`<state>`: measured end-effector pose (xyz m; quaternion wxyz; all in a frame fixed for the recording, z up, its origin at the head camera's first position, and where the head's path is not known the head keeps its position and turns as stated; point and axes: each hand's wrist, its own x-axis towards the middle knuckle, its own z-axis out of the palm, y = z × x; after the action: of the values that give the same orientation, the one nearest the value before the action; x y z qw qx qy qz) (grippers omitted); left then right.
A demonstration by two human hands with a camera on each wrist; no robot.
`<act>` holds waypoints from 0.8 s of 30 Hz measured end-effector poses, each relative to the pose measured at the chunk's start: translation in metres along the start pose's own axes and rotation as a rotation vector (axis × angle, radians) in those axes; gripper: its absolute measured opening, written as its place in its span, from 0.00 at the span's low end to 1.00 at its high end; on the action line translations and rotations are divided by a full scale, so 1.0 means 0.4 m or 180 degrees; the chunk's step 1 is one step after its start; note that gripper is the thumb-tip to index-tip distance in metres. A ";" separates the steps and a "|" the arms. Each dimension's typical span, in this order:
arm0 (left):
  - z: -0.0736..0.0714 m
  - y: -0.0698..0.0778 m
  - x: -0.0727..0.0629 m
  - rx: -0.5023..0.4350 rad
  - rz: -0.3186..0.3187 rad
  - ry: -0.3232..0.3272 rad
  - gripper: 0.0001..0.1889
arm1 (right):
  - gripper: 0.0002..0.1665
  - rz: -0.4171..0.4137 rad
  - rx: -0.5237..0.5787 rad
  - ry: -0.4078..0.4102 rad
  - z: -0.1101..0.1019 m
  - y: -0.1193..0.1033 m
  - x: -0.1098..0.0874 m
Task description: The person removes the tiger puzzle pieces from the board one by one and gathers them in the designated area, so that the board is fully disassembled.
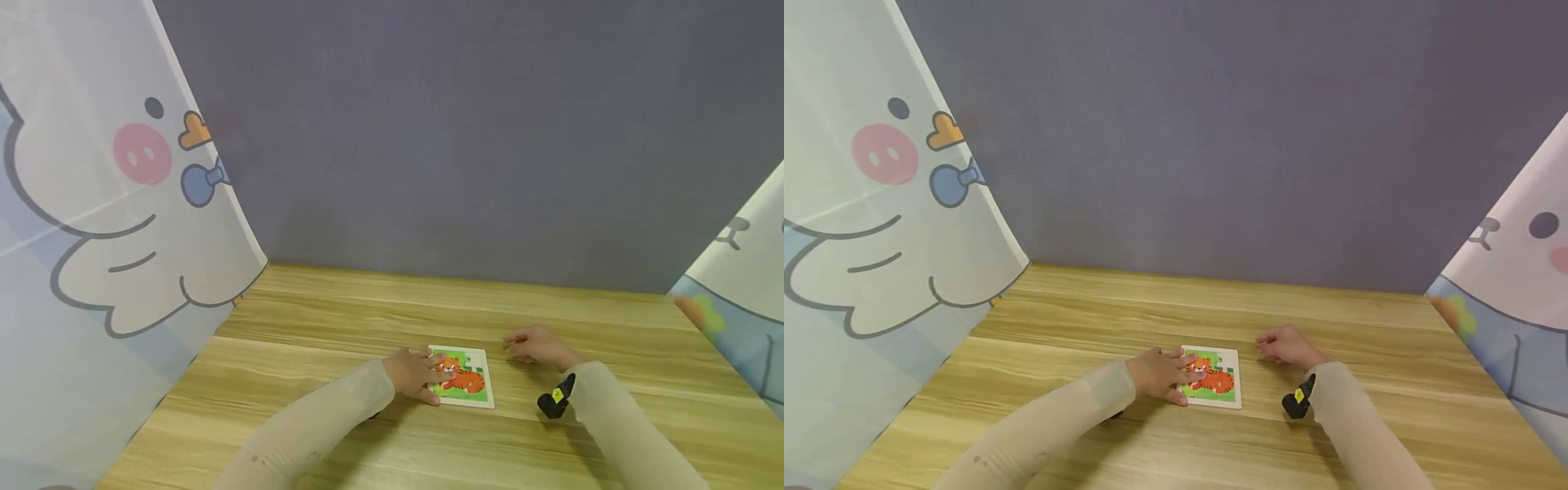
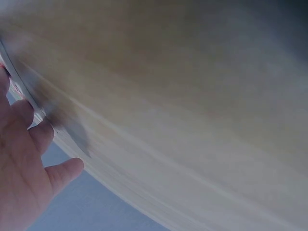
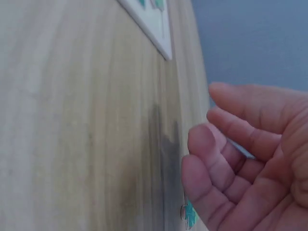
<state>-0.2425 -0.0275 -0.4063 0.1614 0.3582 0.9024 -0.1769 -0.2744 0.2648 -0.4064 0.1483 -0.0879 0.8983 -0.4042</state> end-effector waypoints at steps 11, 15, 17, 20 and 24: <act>-0.002 0.000 0.001 -0.0023 -0.0010 -0.0035 0.35 | 0.23 -0.0466 -0.0468 -0.0096 0.026 -0.026 -0.006; -0.003 0.000 0.002 -0.0020 -0.0026 -0.0059 0.36 | 0.18 -0.0715 -0.0669 -0.0157 0.046 -0.047 -0.011; -0.002 0.000 0.004 -0.0015 -0.0036 -0.0072 0.36 | 0.12 -0.0862 -0.0745 -0.0199 0.057 -0.056 -0.012; 0.000 -0.001 0.006 -0.0010 -0.0045 -0.0085 0.36 | 0.07 -0.1039 -0.0902 -0.0210 0.070 -0.069 -0.015; 0.001 -0.001 0.006 -0.0014 -0.0044 -0.0080 0.36 | 0.13 -0.1073 -0.1063 -0.0229 0.081 -0.082 -0.018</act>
<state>-0.2445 -0.0266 -0.4073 0.1722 0.3495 0.9031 -0.1805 -0.2554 0.2225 -0.4006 0.0940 -0.2743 0.9195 -0.2656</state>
